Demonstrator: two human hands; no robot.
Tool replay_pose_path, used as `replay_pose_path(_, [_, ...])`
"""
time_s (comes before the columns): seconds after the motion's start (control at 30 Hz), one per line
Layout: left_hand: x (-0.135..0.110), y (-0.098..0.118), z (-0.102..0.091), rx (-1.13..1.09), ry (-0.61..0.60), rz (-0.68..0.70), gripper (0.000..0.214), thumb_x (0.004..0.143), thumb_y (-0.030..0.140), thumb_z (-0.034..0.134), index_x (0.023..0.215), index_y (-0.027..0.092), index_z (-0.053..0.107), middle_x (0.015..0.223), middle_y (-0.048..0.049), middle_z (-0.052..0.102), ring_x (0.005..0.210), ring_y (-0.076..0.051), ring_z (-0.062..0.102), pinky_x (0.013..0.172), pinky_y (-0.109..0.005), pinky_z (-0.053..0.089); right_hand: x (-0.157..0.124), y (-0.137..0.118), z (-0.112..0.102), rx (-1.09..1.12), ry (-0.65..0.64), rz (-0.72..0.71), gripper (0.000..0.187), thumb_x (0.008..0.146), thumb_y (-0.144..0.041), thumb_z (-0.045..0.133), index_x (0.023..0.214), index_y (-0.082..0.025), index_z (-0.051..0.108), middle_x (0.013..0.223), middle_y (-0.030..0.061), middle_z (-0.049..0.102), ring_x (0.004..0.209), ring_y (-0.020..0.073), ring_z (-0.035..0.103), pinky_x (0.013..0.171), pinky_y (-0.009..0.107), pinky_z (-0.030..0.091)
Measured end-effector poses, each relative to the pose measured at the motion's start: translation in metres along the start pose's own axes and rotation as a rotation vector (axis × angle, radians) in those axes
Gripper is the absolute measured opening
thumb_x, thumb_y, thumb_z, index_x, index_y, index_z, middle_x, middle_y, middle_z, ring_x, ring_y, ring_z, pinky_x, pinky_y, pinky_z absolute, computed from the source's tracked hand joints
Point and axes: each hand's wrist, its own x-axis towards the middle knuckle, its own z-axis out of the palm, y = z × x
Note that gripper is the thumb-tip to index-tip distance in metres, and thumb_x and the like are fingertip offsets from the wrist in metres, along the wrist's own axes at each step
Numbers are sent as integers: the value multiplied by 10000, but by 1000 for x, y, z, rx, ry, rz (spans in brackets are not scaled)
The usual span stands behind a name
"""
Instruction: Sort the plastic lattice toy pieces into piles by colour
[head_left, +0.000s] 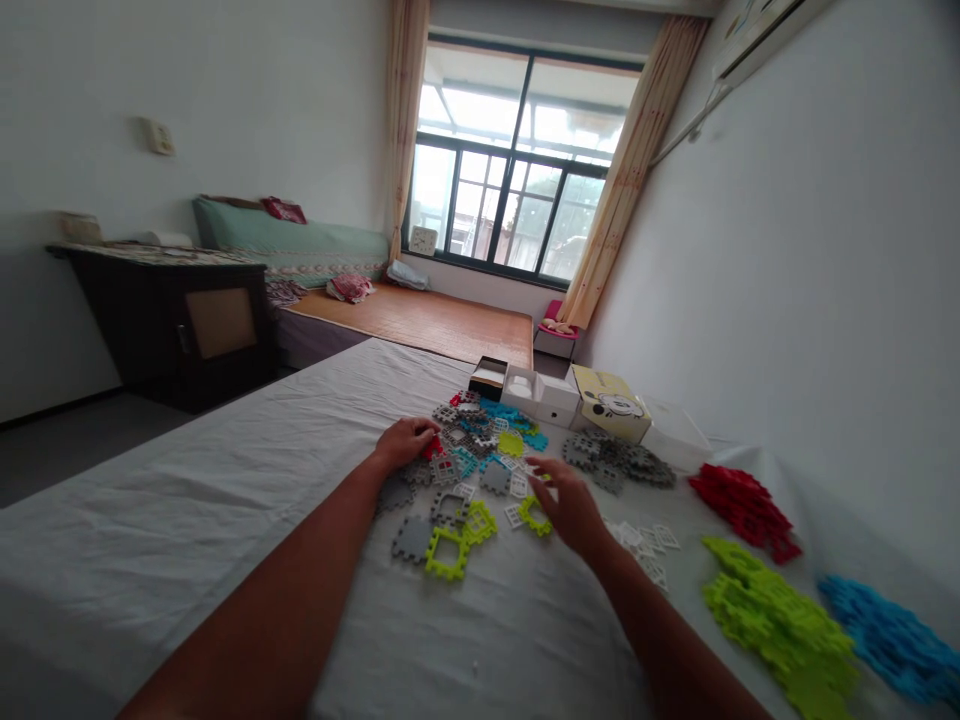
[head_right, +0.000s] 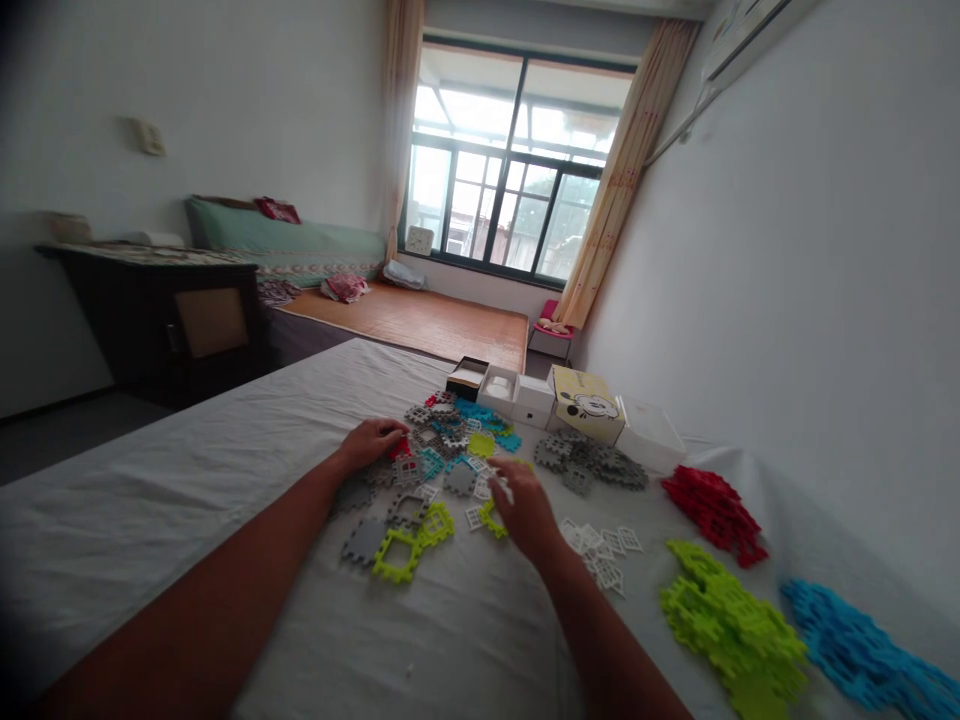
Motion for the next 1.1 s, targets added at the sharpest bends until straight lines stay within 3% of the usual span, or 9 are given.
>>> replay_pose_path(0.1, [0,0,0,3,5,2,343,764,380,455,957,217,687,832,6,711,743,-148,613,635,-203,409,-9,-49,28,-7,-228,-247,379,840,-253,483,1217,-282,506,1218,26,560,1132,229,480,958,422,406])
replay_pose_path(0.2, [0,1,0,4,15,5,333,763,380,460,949,225,690,846,7,711,752,-148,614,648,-204,408,-14,-68,42,-73,-307,-322,403,863,-208,459,1252,-312,475,1269,0,526,1180,236,446,948,423,409])
replay_pose_path(0.37, [0,1,0,0,11,0,336,765,389,459,947,227,690,841,0,710,780,-159,615,646,-209,409,-11,-68,41,-187,-279,-360,232,846,-226,517,1045,-305,607,1086,-9,634,1095,250,505,856,442,429])
replay_pose_path(0.5, [0,0,0,7,19,10,333,761,389,460,942,232,690,845,4,708,780,-160,616,645,-211,412,-11,-71,35,-225,-246,-378,162,817,-232,557,954,-286,625,1048,9,640,1040,247,519,830,429,424])
replay_pose_path(0.7, [0,0,-1,-20,15,16,340,749,400,463,929,223,690,845,7,709,756,-156,617,668,-210,425,-12,-71,30,-66,-148,-304,166,765,-187,559,898,-271,613,983,18,644,978,218,536,831,382,437])
replay_pose_path(0.87, [-1,2,-3,-6,5,-9,352,746,408,462,944,227,689,832,5,709,743,-162,616,662,-220,425,-3,-34,14,-16,-3,-143,99,727,-211,569,818,-226,606,1003,33,630,981,195,523,875,359,419])
replay_pose_path(0.97, [-2,3,-3,5,10,-2,350,750,402,459,946,227,690,815,3,707,739,-164,615,645,-223,420,3,14,-8,-180,78,-3,95,734,-253,545,787,-213,612,1039,50,620,998,210,510,889,379,401])
replay_pose_path(1.1, [-2,3,-3,4,7,-2,348,752,399,458,952,228,687,822,4,708,755,-163,617,644,-219,420,6,83,-40,-420,278,181,194,761,-312,498,833,-183,624,1073,90,604,1003,242,497,902,403,377])
